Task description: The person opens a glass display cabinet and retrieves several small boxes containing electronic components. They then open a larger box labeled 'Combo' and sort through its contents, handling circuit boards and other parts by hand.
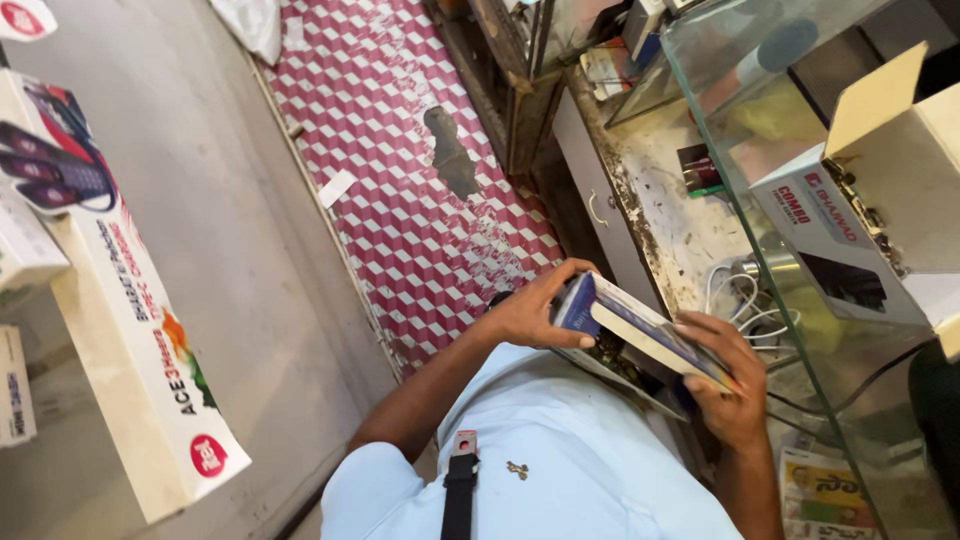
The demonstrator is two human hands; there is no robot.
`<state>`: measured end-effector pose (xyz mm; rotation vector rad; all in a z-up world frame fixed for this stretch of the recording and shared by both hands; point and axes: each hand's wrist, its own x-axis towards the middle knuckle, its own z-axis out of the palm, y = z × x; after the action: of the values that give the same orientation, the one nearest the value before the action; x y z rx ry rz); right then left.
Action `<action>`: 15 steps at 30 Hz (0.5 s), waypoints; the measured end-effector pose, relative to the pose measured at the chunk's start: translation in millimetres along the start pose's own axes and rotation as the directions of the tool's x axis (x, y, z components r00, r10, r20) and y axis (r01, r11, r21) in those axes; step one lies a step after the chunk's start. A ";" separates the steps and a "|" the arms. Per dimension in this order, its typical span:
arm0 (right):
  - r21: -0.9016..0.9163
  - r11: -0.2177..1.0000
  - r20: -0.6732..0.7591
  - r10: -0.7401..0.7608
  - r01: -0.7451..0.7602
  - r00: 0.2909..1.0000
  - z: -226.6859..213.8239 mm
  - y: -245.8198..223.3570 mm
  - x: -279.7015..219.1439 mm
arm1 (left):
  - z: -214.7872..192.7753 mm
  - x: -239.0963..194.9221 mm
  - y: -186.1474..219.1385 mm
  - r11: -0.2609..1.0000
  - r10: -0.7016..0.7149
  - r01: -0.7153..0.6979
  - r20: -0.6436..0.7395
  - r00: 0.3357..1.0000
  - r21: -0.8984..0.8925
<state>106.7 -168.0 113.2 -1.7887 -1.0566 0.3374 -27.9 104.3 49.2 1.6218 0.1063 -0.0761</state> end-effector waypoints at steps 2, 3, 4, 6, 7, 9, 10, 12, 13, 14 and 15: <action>-0.003 1.000 0.007 -0.022 0.022 1.000 0.8 8.6 7.2 | 3.2 -8.0 -4.7 0.997 0.006 -0.006 -0.003 1.000 -0.075; -0.005 0.999 0.020 -0.042 0.042 0.999 5.1 13.5 12.8 | 0.8 -12.7 -7.0 0.989 0.038 -0.037 0.009 0.999 -0.143; -0.008 0.998 0.032 -0.061 0.062 0.998 9.2 17.4 18.3 | -1.7 -16.9 -9.0 0.975 0.072 -0.067 0.019 0.997 -0.210; 0.223 0.974 0.002 0.045 -0.044 0.999 19.0 25.4 33.9 | -0.9 -26.6 -12.4 0.954 0.021 -0.026 -0.019 1.000 -0.299; 0.330 0.939 -0.009 0.102 -0.093 0.995 21.9 27.2 39.7 | -1.2 -27.8 -15.3 0.939 -0.001 -0.010 -0.031 1.000 -0.345; 0.386 0.917 0.013 0.103 -0.100 0.995 27.2 29.0 49.7 | -4.6 -26.0 -25.4 0.972 -0.092 0.067 -0.104 0.990 -0.225; 0.411 0.906 0.021 0.104 -0.103 0.994 30.9 29.9 55.3 | -6.1 -21.6 -33.0 0.980 -0.131 0.107 -0.140 0.981 -0.165; 0.330 0.940 0.033 0.076 -0.083 0.997 33.9 31.8 68.5 | -10.0 -1.6 -53.2 0.917 -0.163 0.096 -0.142 0.976 -0.388; 0.285 0.956 0.018 0.073 -0.075 0.997 37.3 30.3 75.6 | -14.8 9.5 -63.8 0.868 -0.179 0.101 -0.117 0.977 -0.486; 0.202 0.976 0.025 0.071 -0.075 0.997 38.1 31.5 85.9 | -18.6 18.4 -75.0 0.886 -0.151 0.062 -0.159 0.976 -0.460; 0.111 0.989 -0.013 0.098 -0.096 0.995 40.5 33.6 89.6 | -26.7 27.7 -87.8 0.904 -0.118 0.044 -0.150 0.982 -0.425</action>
<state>150.0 -77.5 85.8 -1.7436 -0.9226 0.4300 -10.9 136.1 -39.7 1.1877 0.3045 0.0238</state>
